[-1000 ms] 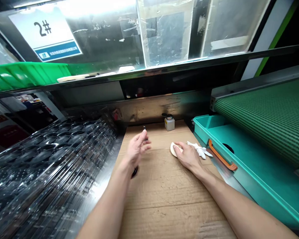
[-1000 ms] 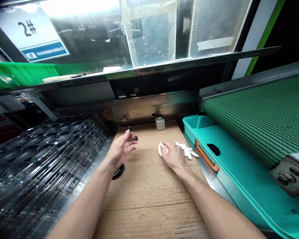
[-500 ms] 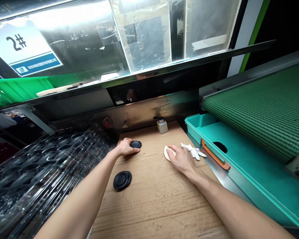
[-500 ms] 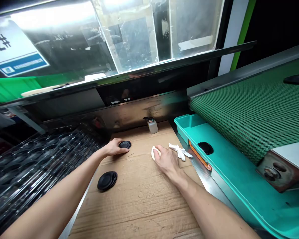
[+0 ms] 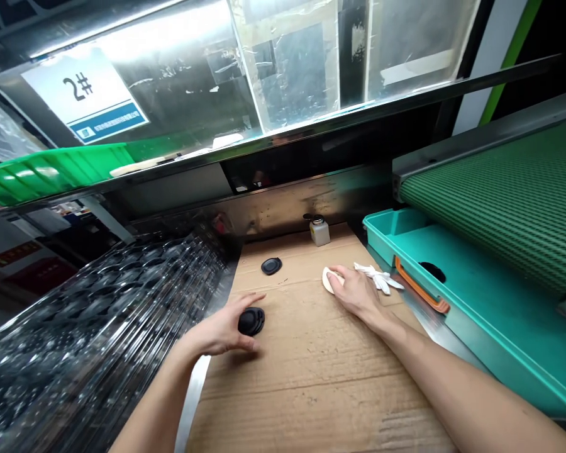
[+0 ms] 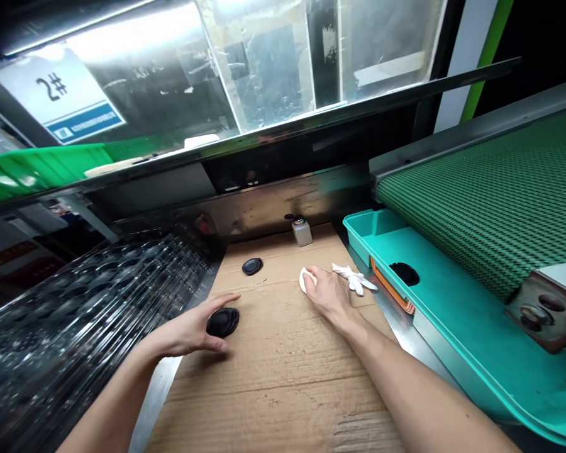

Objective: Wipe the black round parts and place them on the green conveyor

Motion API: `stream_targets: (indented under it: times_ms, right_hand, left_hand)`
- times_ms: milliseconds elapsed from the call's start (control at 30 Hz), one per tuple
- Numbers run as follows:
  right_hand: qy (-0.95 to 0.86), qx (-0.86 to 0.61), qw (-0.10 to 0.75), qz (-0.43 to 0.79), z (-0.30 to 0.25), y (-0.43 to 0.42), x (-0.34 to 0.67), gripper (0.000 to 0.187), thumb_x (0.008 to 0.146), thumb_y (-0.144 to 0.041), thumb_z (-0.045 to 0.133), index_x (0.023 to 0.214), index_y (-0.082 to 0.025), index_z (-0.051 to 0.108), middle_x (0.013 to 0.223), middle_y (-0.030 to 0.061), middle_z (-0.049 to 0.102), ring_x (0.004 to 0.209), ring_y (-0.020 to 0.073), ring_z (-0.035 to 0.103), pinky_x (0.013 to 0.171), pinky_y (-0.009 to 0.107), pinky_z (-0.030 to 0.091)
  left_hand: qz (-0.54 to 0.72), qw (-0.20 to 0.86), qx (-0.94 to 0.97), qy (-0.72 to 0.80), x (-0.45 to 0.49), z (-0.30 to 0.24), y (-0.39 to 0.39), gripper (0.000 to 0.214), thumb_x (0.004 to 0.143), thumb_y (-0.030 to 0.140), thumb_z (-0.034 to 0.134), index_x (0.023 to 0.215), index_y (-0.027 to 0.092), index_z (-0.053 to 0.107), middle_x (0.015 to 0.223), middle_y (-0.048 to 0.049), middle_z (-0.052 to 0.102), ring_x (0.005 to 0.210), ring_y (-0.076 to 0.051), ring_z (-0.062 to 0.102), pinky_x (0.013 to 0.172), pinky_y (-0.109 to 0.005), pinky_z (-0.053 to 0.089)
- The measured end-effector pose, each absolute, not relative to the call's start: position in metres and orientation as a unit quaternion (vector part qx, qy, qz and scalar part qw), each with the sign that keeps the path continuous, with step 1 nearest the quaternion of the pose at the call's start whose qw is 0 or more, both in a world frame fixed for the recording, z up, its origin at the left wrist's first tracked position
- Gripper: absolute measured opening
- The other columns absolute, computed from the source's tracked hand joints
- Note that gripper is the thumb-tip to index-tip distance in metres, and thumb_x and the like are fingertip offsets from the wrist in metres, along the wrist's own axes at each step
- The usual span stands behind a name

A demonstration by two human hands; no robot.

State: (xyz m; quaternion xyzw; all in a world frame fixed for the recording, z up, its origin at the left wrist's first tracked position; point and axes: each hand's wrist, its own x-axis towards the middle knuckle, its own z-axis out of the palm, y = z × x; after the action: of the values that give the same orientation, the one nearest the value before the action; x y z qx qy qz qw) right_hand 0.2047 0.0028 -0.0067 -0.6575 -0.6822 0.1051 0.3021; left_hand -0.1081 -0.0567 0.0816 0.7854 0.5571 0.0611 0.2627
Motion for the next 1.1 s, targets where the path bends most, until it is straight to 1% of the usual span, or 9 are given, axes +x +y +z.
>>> stream_targets:
  times_ms: [100, 167, 267, 367, 433, 500, 667, 833, 1100]
  right_hand:
    - [-0.683, -0.656, 0.306, 0.101, -0.007, 0.002, 0.205, 0.038, 0.090, -0.049, 0.040, 0.113, -0.033, 0.065, 0.095, 0.0027, 0.072, 0.090, 0.0231, 0.066, 0.075, 0.031, 0.044]
    - [-0.686, -0.652, 0.309, 0.100, -0.007, 0.002, 0.206, 0.038, 0.090, -0.049, 0.040, 0.113, -0.032, 0.065, 0.095, 0.0028, 0.072, 0.091, 0.0236, 0.066, 0.076, 0.032, 0.044]
    - [-0.689, -0.648, 0.309, 0.102, -0.007, 0.001, 0.206, 0.038, 0.090, -0.048, 0.041, 0.113, -0.031, 0.065, 0.096, 0.0031, 0.072, 0.091, 0.0241, 0.066, 0.076, 0.032, 0.044]
    - [-0.690, -0.646, 0.310, 0.104, -0.007, 0.000, 0.207, 0.038, 0.090, -0.048, 0.040, 0.113, -0.030, 0.065, 0.097, 0.0037, 0.072, 0.092, 0.0239, 0.065, 0.076, 0.032, 0.043]
    - [-0.691, -0.644, 0.311, 0.101, -0.008, 0.000, 0.208, 0.039, 0.090, -0.048, 0.040, 0.114, -0.030, 0.065, 0.097, 0.0040, 0.072, 0.093, 0.0236, 0.065, 0.075, 0.032, 0.043]
    - [-0.692, -0.644, 0.309, 0.099, -0.009, 0.000, 0.208, 0.040, 0.090, -0.049, 0.039, 0.114, -0.031, 0.065, 0.097, 0.0042, 0.071, 0.092, 0.0237, 0.065, 0.075, 0.032, 0.043]
    - [-0.695, -0.643, 0.303, 0.106, -0.012, 0.002, 0.210, 0.041, 0.089, -0.050, 0.039, 0.113, -0.031, 0.066, 0.097, 0.0047, 0.071, 0.093, 0.0245, 0.065, 0.077, 0.033, 0.044]
    - [-0.691, -0.647, 0.304, 0.111, -0.009, 0.001, 0.209, 0.040, 0.088, -0.052, 0.041, 0.112, -0.033, 0.066, 0.097, 0.0034, 0.072, 0.092, 0.0258, 0.065, 0.076, 0.034, 0.044]
    - [-0.691, -0.647, 0.302, 0.112, -0.004, -0.003, 0.209, 0.041, 0.088, -0.052, 0.040, 0.113, -0.032, 0.066, 0.097, 0.0036, 0.071, 0.092, 0.0257, 0.064, 0.075, 0.034, 0.044]
  left_hand:
    - [0.080, 0.249, 0.787, 0.559, -0.105, 0.070, -0.067, 0.067, 0.061, 0.032, 0.077, 0.126, 0.028, 0.058, 0.133, -0.0049, 0.054, 0.126, -0.028, 0.046, 0.110, -0.038, 0.029]
    - [0.128, 0.271, 0.769, 0.565, -0.101, 0.068, -0.070, 0.055, 0.063, 0.029, 0.076, 0.117, 0.025, 0.064, 0.125, -0.0065, 0.059, 0.120, -0.028, 0.050, 0.107, -0.039, 0.033]
    - [0.249, 0.437, 0.669, 0.547, -0.095, 0.074, -0.082, 0.054, 0.072, 0.034, 0.071, 0.123, 0.023, 0.058, 0.126, -0.0106, 0.058, 0.113, -0.028, 0.054, 0.096, -0.041, 0.043]
    - [0.382, 0.633, 0.514, 0.435, -0.087, 0.079, -0.103, 0.051, 0.087, 0.040, 0.053, 0.135, 0.023, 0.044, 0.127, -0.0153, 0.054, 0.105, -0.028, 0.060, 0.077, -0.037, 0.051]
    - [0.424, 0.708, 0.436, 0.359, -0.081, 0.077, -0.116, 0.049, 0.092, 0.042, 0.043, 0.137, 0.024, 0.039, 0.126, -0.0170, 0.055, 0.098, -0.028, 0.063, 0.070, -0.033, 0.051]
    - [0.433, 0.752, 0.386, 0.313, -0.075, 0.071, -0.125, 0.047, 0.093, 0.042, 0.039, 0.137, 0.024, 0.038, 0.123, -0.0176, 0.056, 0.094, -0.027, 0.064, 0.067, -0.031, 0.051]
    - [0.436, 0.795, 0.335, 0.257, -0.060, 0.057, -0.133, 0.047, 0.093, 0.043, 0.038, 0.136, 0.022, 0.038, 0.121, -0.0190, 0.057, 0.094, -0.028, 0.065, 0.068, -0.030, 0.052]
    - [0.443, 0.805, 0.319, 0.234, -0.054, 0.055, -0.137, 0.048, 0.094, 0.043, 0.036, 0.137, 0.023, 0.036, 0.120, -0.0184, 0.056, 0.095, -0.028, 0.064, 0.068, -0.030, 0.053]
    - [0.436, 0.805, 0.331, 0.229, -0.051, 0.055, -0.144, 0.045, 0.094, 0.042, 0.035, 0.134, 0.022, 0.040, 0.121, -0.0190, 0.056, 0.096, -0.030, 0.064, 0.068, -0.031, 0.053]
